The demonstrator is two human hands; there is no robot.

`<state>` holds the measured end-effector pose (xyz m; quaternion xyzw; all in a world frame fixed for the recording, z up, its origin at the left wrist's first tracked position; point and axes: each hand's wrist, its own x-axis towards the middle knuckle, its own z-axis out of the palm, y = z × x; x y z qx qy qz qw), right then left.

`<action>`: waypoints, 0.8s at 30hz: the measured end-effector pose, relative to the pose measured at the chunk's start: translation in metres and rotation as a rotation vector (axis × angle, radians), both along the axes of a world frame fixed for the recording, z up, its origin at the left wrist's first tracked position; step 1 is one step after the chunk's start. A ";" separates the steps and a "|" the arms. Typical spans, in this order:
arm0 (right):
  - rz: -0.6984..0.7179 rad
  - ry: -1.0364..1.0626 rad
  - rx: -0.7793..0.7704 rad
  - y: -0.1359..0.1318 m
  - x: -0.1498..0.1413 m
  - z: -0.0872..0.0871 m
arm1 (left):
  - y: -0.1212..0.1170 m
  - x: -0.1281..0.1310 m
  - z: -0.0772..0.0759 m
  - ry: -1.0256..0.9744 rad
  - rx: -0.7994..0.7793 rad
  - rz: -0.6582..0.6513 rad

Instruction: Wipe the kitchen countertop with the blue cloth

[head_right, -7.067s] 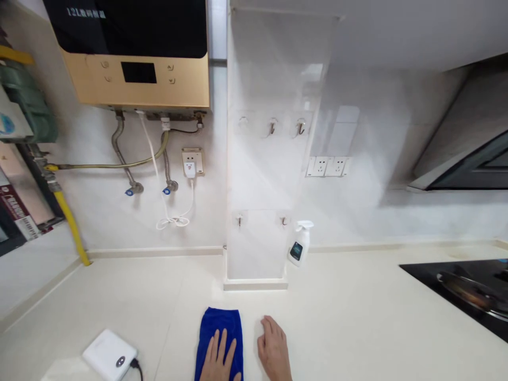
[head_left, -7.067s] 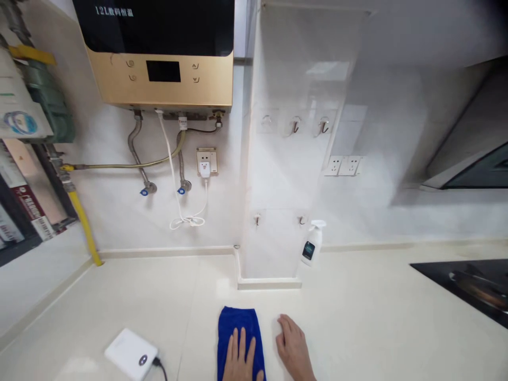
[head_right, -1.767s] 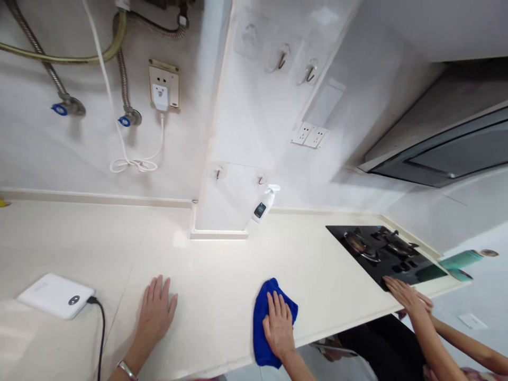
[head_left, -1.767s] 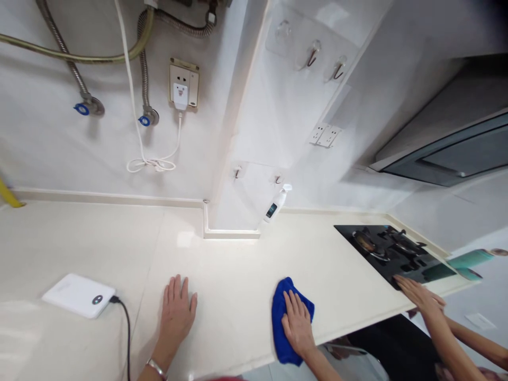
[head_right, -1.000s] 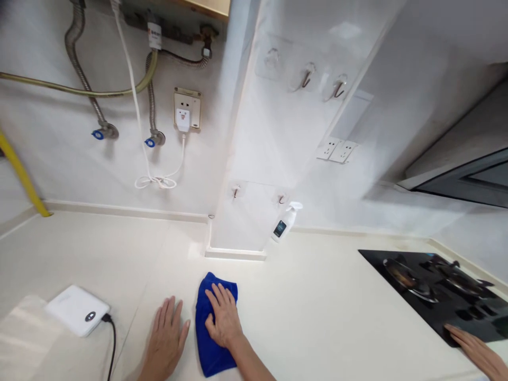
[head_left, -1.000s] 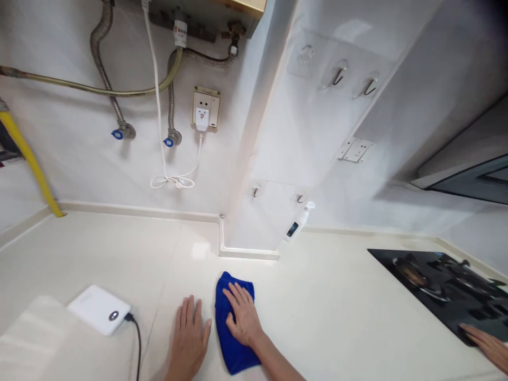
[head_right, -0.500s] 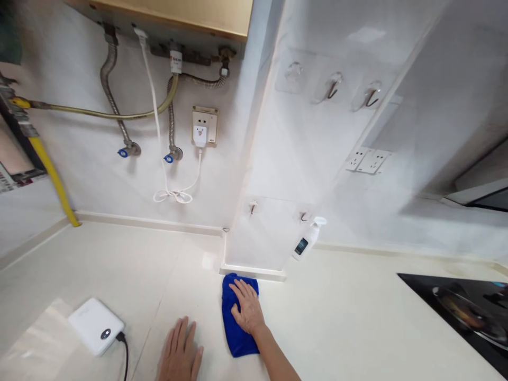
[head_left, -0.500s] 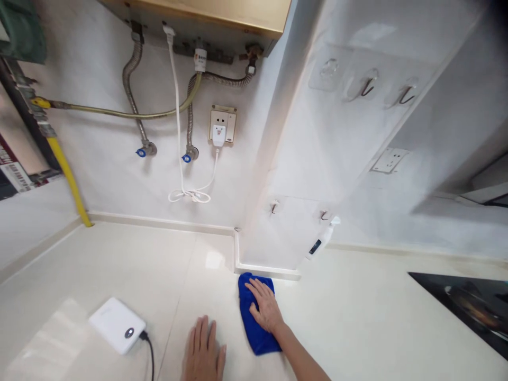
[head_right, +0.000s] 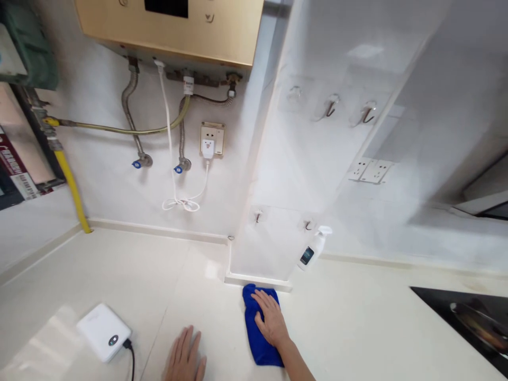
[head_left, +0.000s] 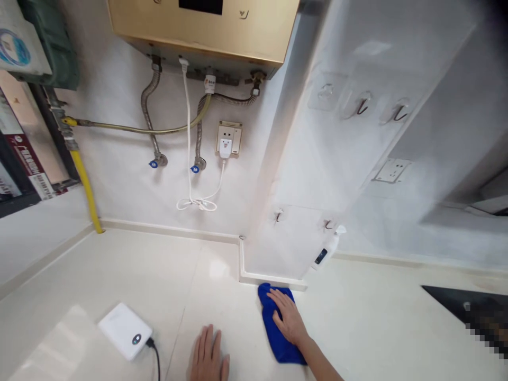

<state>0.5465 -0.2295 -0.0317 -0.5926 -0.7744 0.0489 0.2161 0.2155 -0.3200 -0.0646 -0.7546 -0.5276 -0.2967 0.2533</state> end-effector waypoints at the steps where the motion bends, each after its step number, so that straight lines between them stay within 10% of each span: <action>1: -0.041 -0.010 0.014 -0.003 0.008 -0.003 | 0.001 0.000 -0.001 -0.005 0.003 0.001; 13: -0.535 -0.130 0.244 -0.038 0.040 -0.047 | 0.010 0.005 -0.019 -0.028 0.070 0.042; 20: -0.499 -0.075 0.454 -0.065 0.026 -0.057 | 0.010 0.006 -0.021 -0.031 0.116 0.079; 24: -0.496 -0.055 0.263 -0.085 0.007 -0.046 | 0.006 0.006 -0.015 -0.060 0.105 0.055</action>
